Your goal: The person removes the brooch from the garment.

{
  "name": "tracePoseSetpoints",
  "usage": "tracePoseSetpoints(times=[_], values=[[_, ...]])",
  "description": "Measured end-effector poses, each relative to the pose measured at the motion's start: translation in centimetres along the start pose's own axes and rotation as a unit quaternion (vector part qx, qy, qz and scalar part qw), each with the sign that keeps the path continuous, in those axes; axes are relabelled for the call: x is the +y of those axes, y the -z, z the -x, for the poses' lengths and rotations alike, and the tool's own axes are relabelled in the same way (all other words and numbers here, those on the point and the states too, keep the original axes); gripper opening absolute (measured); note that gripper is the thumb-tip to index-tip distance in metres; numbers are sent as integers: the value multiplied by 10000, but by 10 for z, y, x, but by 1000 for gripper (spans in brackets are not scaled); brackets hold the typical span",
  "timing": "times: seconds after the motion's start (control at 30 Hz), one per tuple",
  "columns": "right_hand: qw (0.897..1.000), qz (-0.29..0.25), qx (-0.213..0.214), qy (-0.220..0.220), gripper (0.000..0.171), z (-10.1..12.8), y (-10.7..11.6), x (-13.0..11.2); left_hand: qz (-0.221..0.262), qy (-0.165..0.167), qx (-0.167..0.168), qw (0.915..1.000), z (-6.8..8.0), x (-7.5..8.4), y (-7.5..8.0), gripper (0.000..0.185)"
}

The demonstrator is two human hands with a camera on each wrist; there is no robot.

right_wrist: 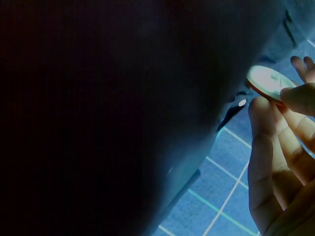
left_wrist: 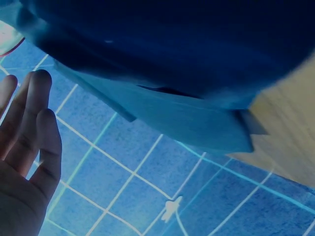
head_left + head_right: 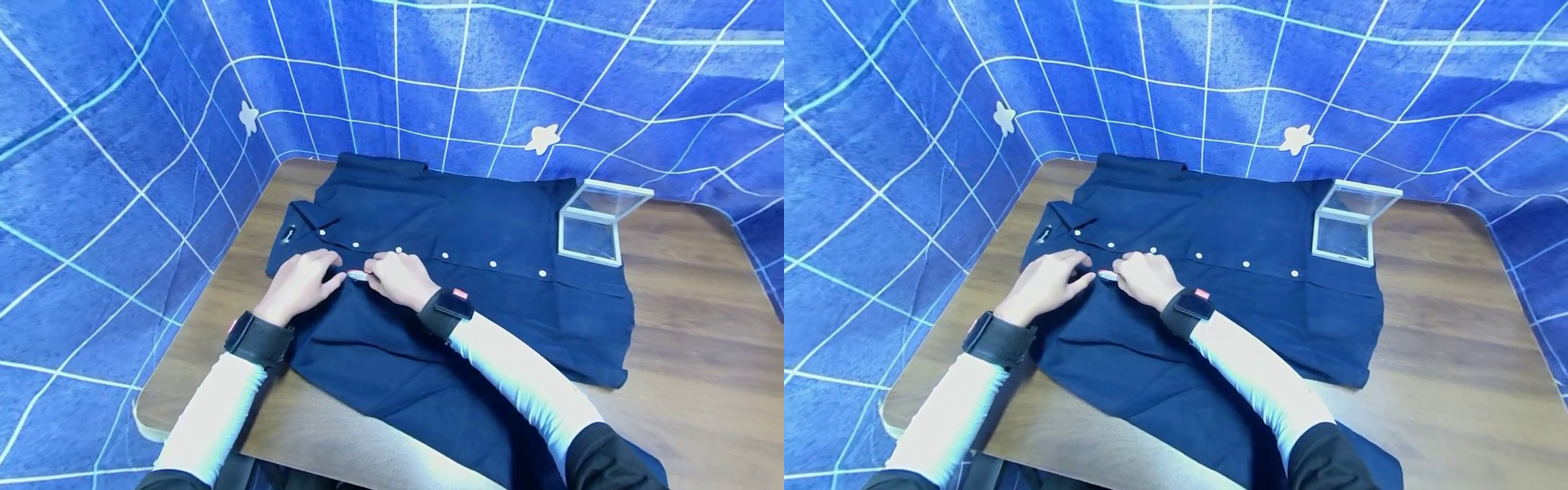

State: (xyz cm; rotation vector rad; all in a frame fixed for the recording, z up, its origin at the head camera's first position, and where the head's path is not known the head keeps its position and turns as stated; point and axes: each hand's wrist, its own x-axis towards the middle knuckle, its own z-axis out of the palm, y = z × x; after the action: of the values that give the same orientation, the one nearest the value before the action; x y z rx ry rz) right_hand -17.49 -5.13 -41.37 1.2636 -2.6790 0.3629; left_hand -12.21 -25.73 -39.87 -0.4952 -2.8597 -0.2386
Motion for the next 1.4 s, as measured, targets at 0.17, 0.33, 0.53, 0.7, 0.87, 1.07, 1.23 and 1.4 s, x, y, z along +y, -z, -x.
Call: tracePoseSetpoints(times=[0.17,0.33,0.53,0.7,0.87,1.07,1.23,1.4], values=[[9998,-53,104,-129,9,6,6,8,41,-229,-14,9997,-11,2,1,23],[9990,-42,306,-316,9,15,13,16,95,-449,-57,9989,-26,8,0,24],[9976,-48,502,-482,8,29,18,27,248,-746,44,9969,-39,16,-4,25],[9956,-227,644,-639,7,37,25,37,373,-880,112,9954,-47,23,-6,25],[9943,-376,595,-795,9,42,34,44,497,-1038,174,9932,-55,28,-8,25],[9926,-518,556,-946,9,51,38,51,594,-1062,139,9925,-62,36,-10,25],[9908,-696,643,-962,8,56,39,56,703,-938,60,9931,-65,42,-12,24],[9884,-888,758,-967,9,59,43,61,1096,-647,-128,9918,-61,49,-12,26]])
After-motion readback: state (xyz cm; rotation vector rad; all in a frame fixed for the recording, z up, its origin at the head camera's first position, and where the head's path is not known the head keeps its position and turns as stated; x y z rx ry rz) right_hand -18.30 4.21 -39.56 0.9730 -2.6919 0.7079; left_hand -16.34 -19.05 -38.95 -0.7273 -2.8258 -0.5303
